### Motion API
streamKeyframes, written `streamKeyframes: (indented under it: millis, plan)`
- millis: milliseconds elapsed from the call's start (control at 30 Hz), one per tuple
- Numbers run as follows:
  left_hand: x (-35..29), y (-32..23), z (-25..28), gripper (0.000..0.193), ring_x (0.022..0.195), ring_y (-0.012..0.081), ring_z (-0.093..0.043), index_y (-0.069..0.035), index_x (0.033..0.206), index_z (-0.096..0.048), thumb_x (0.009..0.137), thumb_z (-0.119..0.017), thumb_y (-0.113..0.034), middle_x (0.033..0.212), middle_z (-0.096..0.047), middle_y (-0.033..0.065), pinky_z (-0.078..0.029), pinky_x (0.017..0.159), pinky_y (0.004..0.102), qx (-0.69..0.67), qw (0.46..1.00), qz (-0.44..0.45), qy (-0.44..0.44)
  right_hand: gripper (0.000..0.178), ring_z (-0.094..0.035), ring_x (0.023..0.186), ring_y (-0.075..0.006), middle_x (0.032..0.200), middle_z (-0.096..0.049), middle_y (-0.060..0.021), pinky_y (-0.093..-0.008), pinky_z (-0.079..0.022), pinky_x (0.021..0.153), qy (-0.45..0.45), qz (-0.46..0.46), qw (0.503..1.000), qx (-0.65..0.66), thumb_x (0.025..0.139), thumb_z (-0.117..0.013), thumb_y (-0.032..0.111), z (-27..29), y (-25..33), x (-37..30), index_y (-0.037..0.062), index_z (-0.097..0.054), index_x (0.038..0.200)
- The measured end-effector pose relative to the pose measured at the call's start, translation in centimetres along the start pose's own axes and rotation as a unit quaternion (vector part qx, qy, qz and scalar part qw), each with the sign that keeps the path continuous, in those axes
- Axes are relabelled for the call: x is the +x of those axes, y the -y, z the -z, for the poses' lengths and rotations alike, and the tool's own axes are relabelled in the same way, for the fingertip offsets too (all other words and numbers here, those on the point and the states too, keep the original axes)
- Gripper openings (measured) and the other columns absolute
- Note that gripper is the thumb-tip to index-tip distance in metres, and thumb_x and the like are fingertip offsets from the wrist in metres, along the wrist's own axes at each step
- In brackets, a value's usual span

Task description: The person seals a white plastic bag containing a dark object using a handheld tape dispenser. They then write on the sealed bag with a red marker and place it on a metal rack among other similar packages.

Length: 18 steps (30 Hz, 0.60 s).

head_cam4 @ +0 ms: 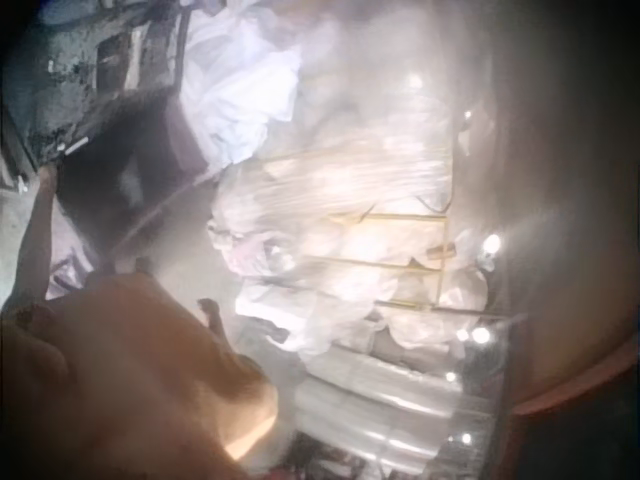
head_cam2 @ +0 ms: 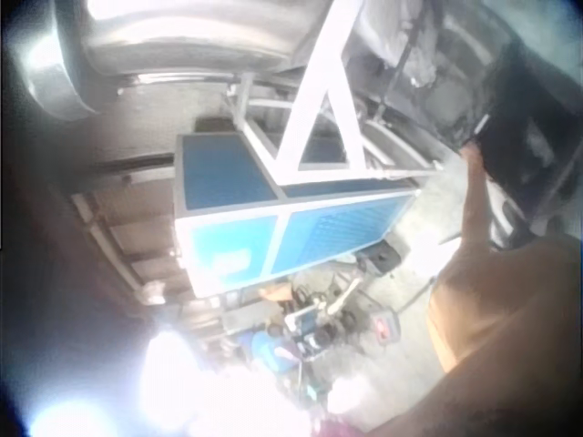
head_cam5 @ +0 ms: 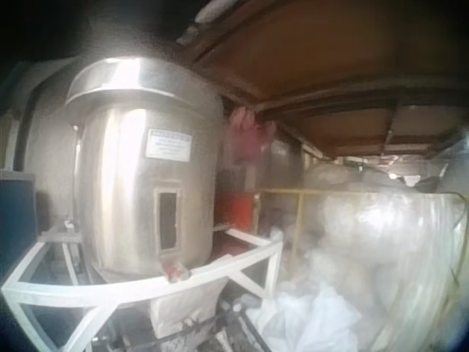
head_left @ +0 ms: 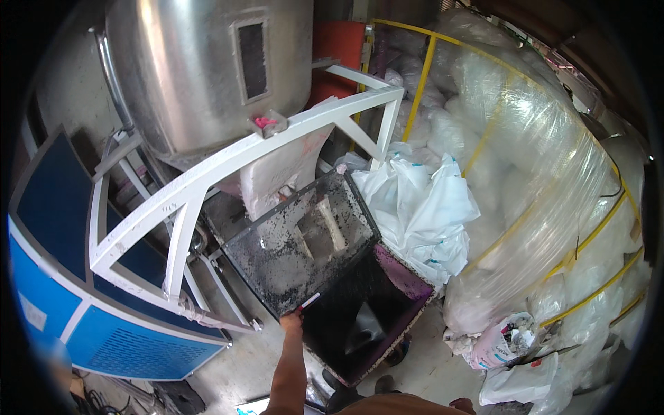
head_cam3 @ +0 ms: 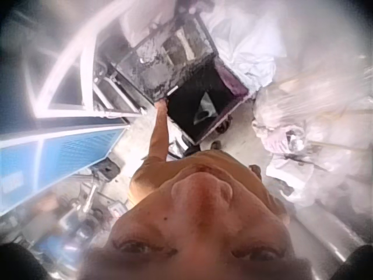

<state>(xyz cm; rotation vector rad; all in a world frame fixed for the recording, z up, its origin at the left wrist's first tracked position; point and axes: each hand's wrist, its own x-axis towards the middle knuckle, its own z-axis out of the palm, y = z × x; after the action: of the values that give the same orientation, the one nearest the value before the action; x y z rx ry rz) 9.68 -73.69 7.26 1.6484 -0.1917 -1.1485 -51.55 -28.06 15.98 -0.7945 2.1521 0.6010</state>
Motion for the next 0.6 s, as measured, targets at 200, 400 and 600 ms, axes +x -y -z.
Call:
streamKeyframes:
  millis: [200, 400, 600]
  plan:
    - [-1.3, 5.8, 7.2, 0.012, 0.063, 0.0267, -0.070, 0.000, 0.087, -0.072, 0.081, -0.078, -0.008, 0.068, -0.068, 0.0143, -0.056, 0.056, 0.0374, 0.167, 0.978, -0.121, -0.036, 0.070, -0.066, 0.108, -0.0307, 0.114, -0.073, -0.0194, -0.0482, -0.041, 0.101, -0.007, 0.017, 1.000, -0.014, 0.088, -0.066, 0.069, 1.1, 0.1, 4.8, 0.0042, -0.076, 0.111]
    - [-12.3, 14.7, 18.5, 0.029, 0.090, 0.0371, -0.072, 0.000, 0.100, -0.064, 0.076, -0.076, -0.014, 0.099, -0.074, 0.0190, -0.056, 0.081, 0.0474, 0.433, 0.848, -0.092, -0.291, 0.044, -0.064, 0.101, -0.0293, 0.115, -0.065, -0.0192, -0.0461, -0.050, 0.088, 0.045, 0.064, 0.992, 0.094, 0.095, -0.062, 0.040, 7.9, 2.7, 11.2, 0.0051, -0.067, 0.121]
    - [-25.5, 22.7, 20.7, 0.019, 0.085, 0.0346, -0.069, -0.003, 0.099, -0.065, 0.083, -0.066, -0.014, 0.095, -0.070, 0.0158, -0.055, 0.077, 0.0453, 0.389, 0.786, 0.079, -0.473, 0.026, -0.068, 0.057, -0.0249, 0.070, -0.072, -0.0113, -0.0384, -0.057, 0.055, 0.070, 0.231, 0.947, 0.213, 0.085, -0.075, 0.030, 13.2, 0.4, 26.8, 0.0051, -0.076, 0.092]
